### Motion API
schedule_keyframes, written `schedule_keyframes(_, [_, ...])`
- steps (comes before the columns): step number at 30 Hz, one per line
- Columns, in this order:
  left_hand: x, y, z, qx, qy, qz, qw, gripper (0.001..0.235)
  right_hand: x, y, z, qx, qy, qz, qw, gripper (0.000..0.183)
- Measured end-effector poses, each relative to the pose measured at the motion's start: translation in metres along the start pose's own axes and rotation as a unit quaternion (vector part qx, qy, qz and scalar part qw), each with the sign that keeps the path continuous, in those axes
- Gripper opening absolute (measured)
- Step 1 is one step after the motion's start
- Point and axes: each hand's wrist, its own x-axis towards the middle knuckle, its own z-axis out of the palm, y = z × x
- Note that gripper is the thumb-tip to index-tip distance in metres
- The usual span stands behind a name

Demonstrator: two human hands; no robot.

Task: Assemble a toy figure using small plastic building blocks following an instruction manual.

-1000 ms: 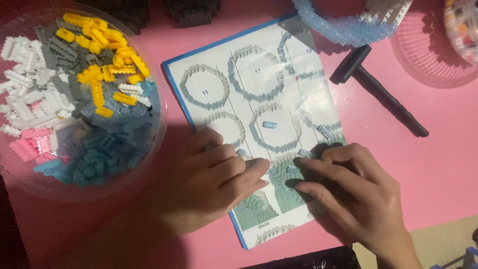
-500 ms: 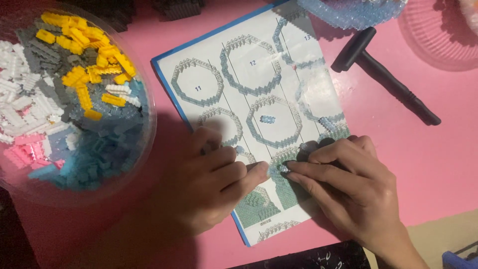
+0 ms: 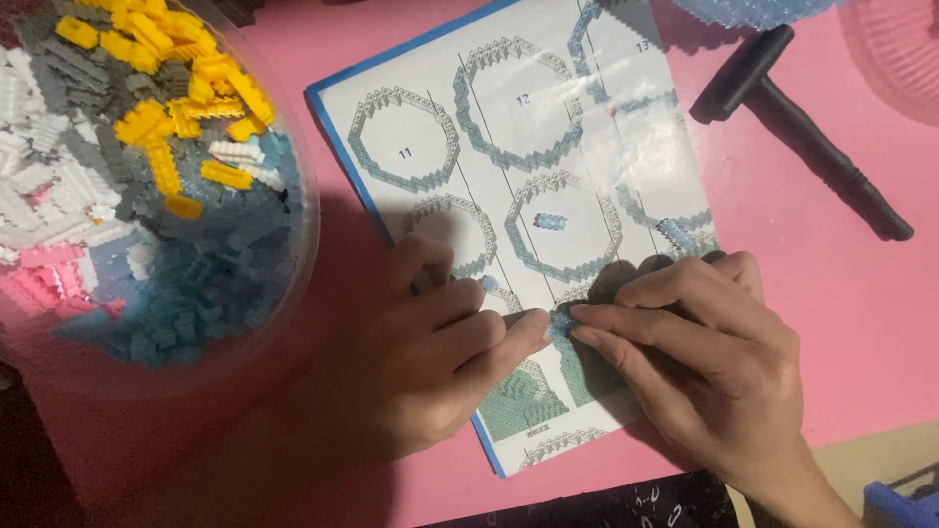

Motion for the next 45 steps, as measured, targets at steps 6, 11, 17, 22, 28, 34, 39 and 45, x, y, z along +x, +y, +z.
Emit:
schedule_keyframes(6, [0.000,0.001,0.001,-0.001,-0.011,-0.010,1.000,0.021,0.000,-0.001,0.000,-0.022,-0.002,-0.005,1.000,0.018])
schedule_keyframes(11, [-0.002,-0.001,0.000,-0.009,-0.017,-0.010,1.000,0.023,-0.003,0.002,0.002,-0.005,0.006,0.002,1.000,0.018])
schedule_keyframes(17, [0.000,-0.001,-0.003,-0.013,0.001,0.003,1.000,0.021,-0.001,0.000,0.003,-0.021,-0.005,-0.004,1.000,0.018])
schedule_keyframes(22, [-0.004,-0.001,0.000,-0.020,-0.002,-0.005,1.000,0.021,0.001,-0.003,0.003,-0.025,-0.001,-0.012,1.000,0.017])
schedule_keyframes(28, [-0.004,-0.002,0.004,-0.016,0.009,0.009,1.000,0.020,-0.003,0.001,0.003,-0.039,0.000,-0.025,0.999,0.018])
schedule_keyframes(34, [-0.002,-0.001,0.000,0.006,0.012,0.012,1.000,0.020,-0.004,-0.008,0.002,-0.080,0.005,-0.028,0.996,0.017])
schedule_keyframes(39, [-0.003,-0.001,-0.001,0.005,0.004,0.003,1.000,0.017,0.003,-0.008,0.000,-0.101,0.011,-0.093,0.991,0.012])
schedule_keyframes(45, [-0.003,-0.001,0.000,0.010,0.007,0.005,1.000,0.020,0.002,-0.009,-0.004,-0.176,-0.008,-0.124,0.977,0.015])
